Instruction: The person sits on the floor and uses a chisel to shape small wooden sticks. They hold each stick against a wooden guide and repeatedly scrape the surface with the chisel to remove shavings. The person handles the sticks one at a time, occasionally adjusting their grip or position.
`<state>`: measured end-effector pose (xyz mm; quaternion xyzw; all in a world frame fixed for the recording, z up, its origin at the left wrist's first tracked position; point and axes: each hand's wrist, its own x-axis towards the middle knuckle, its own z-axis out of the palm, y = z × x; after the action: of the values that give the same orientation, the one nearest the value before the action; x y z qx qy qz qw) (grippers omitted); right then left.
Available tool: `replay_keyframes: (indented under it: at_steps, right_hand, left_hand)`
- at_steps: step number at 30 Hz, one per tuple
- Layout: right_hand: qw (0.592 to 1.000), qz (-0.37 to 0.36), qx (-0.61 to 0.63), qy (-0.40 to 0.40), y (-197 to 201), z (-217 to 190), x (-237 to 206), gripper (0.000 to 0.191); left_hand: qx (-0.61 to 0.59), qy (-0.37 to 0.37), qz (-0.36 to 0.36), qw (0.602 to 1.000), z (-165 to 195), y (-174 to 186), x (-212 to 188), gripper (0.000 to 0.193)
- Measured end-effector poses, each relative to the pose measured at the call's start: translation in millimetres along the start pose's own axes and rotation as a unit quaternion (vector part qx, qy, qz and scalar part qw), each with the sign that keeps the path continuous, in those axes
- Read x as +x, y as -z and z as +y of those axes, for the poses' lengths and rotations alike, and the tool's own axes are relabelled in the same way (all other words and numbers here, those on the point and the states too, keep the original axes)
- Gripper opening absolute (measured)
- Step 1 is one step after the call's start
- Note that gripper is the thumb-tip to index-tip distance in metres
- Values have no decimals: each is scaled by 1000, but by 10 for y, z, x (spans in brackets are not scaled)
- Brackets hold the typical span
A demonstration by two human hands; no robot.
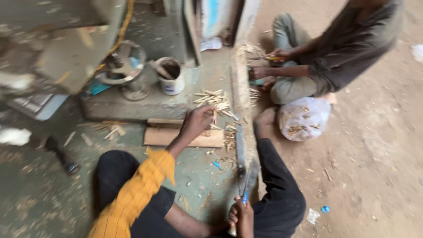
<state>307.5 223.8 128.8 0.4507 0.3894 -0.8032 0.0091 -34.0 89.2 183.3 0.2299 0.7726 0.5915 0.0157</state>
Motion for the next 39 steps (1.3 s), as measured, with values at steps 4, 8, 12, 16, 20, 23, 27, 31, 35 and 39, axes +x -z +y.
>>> replay_keyframes:
  at_steps: [4, 8, 12, 16, 20, 23, 27, 31, 35, 39]
  right_hand:
    - [993, -50, -65, 81, -61, 157, -75, 25]
    - [998, -50, -31, 26, -160, 217, -108, 19]
    - [998, -52, -21, 11, -261, 214, -142, 20]
    - [999, -33, -29, 12, -324, 222, -159, 20]
    - [999, -29, -28, 25, -332, 224, -114, 21]
    - [999, -35, -28, 30, -323, 220, -83, 21]
    - [999, -17, -27, -2, -354, 208, -68, 21]
    - [999, -21, -44, 9, -418, 179, -61, 20]
    - [998, -22, -59, 9, -464, 180, -52, 20]
    - [998, -24, -56, 9, -488, 210, -45, 19]
  left_hand:
    - [-79, 99, 84, 988, -319, 590, -929, 21]
    - [22, 95, 222, 970, -693, 905, -1441, 12]
    - [-33, 83, 258, 962, -776, 924, -1540, 14]
    - [63, 59, 280, 956, -700, 806, -1477, 12]
    - [106, 6, 263, 959, -736, 664, -1401, 12]
    - [178, -12, 226, 958, -870, 566, -1376, 13]
    - [146, -9, 191, 971, -1084, 514, -1363, 12]
    - [150, -27, 176, 973, -1209, 501, -1272, 13]
    - [135, -19, 148, 980, -1258, 534, -1243, 17]
    - [153, -11, 129, 980, -1270, 584, -1298, 41]
